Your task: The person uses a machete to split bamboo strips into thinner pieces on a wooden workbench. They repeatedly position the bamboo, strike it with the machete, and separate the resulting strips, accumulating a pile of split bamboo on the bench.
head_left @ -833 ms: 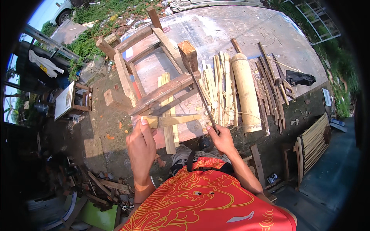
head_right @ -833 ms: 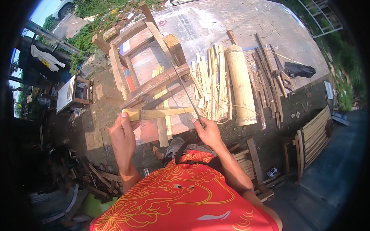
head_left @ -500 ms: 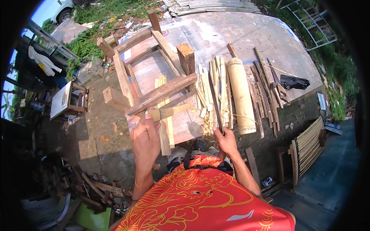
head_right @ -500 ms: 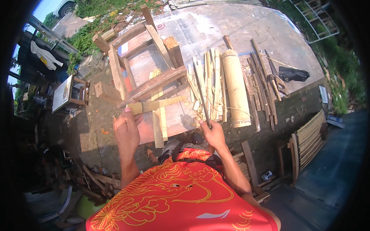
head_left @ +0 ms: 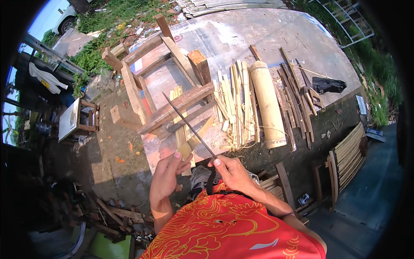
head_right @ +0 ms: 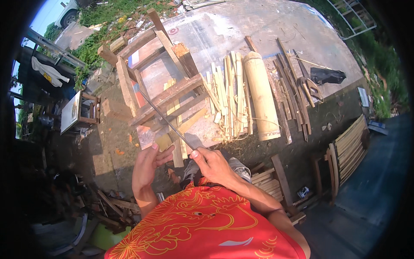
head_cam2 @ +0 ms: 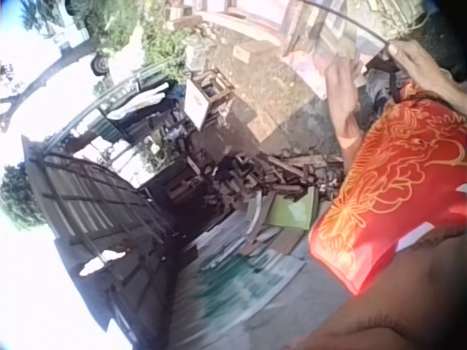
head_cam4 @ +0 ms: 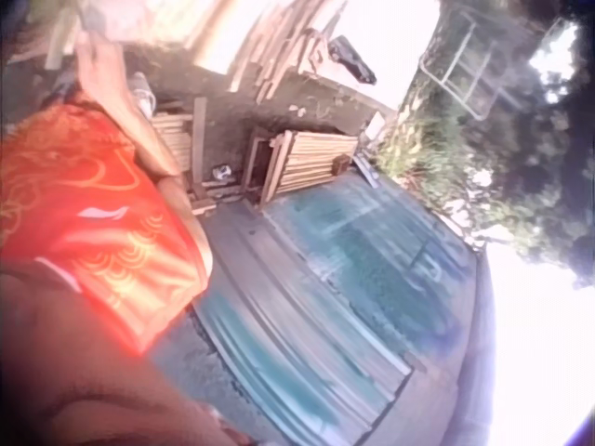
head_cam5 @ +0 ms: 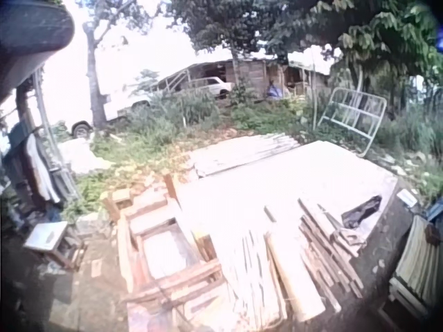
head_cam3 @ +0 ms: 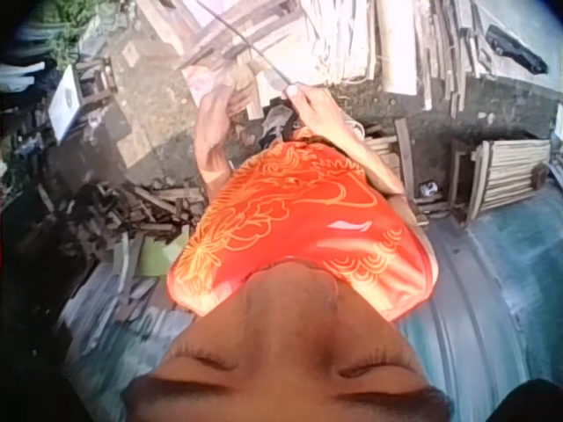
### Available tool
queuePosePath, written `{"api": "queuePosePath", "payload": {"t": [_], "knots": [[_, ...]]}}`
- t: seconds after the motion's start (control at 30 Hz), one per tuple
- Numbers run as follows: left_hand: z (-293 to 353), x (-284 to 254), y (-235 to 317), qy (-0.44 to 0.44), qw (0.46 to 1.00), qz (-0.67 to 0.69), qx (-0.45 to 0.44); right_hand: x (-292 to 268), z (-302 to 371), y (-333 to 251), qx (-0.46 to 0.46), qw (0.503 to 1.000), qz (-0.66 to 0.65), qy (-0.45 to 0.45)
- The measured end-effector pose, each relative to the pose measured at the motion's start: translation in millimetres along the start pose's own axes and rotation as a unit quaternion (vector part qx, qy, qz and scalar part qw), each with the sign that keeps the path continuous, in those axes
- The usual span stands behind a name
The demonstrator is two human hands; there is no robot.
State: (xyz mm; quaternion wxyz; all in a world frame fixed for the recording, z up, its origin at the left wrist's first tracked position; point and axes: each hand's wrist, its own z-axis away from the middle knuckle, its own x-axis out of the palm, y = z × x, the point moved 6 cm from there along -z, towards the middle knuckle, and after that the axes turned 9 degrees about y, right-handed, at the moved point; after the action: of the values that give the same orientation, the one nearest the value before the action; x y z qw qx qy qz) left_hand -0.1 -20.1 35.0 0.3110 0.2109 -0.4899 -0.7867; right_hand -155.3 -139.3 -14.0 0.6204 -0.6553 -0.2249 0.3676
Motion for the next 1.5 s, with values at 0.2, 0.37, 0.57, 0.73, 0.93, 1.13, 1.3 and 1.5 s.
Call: {"api": "queuePosePath", "payload": {"t": [0.2,0.37,0.57,0.73,0.93,1.13,1.3,1.5], "knots": [[15,6,-18,-0.015,0.998,-0.057,0.01,5,9,-43,-0.081,0.996,0.01,-0.036],[22,13,-26,-0.049,0.997,-0.061,-0.004,2,-1,-27,0.022,0.998,0.056,-0.032],[27,17,-25,-0.03,0.997,-0.064,0.025,1,4,-30,-0.046,0.998,0.012,-0.035],[28,18,-23,-0.028,0.999,-0.032,0.031,1,2,-30,-0.067,0.995,0.05,-0.046],[24,8,-22,-0.028,0.999,-0.022,0.038,-3,1,-25,-0.019,1.0,0.013,0.006],[26,11,-22,-0.011,0.999,-0.019,0.033,7,-1,-21,-0.026,0.999,0.036,-0.016],[26,13,-20,-0.016,0.998,-0.038,0.054,11,-1,-30,-0.136,0.988,0.071,-0.032],[26,7,-25,0.007,0.995,-0.082,0.062,9,-2,-21,-0.076,0.994,0.084,-0.003]]}}
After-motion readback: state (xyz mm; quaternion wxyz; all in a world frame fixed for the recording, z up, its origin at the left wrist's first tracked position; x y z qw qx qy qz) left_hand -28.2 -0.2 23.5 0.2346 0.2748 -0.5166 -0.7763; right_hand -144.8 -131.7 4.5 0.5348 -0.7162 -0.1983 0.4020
